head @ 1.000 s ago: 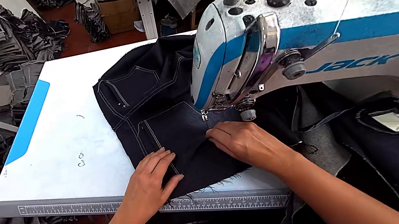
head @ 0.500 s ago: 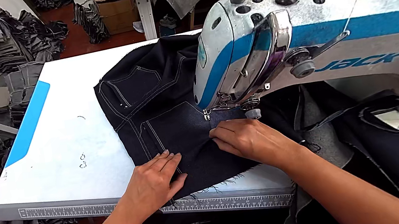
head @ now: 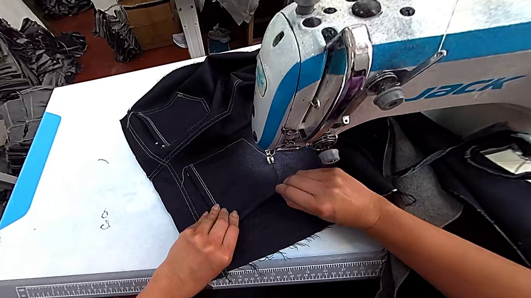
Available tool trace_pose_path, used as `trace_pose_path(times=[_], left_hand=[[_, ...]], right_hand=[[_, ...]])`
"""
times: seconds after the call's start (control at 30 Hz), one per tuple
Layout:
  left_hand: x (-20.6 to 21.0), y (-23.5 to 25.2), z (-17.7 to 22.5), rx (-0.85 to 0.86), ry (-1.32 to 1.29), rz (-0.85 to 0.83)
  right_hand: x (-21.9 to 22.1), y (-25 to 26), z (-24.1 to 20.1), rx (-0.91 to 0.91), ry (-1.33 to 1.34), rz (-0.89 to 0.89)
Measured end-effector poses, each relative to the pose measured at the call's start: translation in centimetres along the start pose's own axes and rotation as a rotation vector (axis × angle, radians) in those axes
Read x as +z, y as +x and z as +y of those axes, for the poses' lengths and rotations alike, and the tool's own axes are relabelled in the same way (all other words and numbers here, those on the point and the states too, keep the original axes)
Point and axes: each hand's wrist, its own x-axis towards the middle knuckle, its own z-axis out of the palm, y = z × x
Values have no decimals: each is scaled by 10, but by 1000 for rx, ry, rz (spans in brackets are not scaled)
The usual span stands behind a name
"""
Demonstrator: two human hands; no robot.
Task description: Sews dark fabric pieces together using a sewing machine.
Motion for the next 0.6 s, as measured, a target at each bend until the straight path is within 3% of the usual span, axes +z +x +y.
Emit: trace_pose_path(times=[0.13,0.3,0.43,0.6], left_hand=[[-26,17,-2,-52,-34,-260],[13,56,-37,17,-225,-85],[52,61,-61,136,-410,-234],[54,58,-65,159,-425,-257]], right_hand=[[-5,-1,-16,109,-54,-74],[-2,-9,-48,335,-119,-105],[6,-21,-63,469,-109,-99],[8,-24,-65,524,-67,-83]])
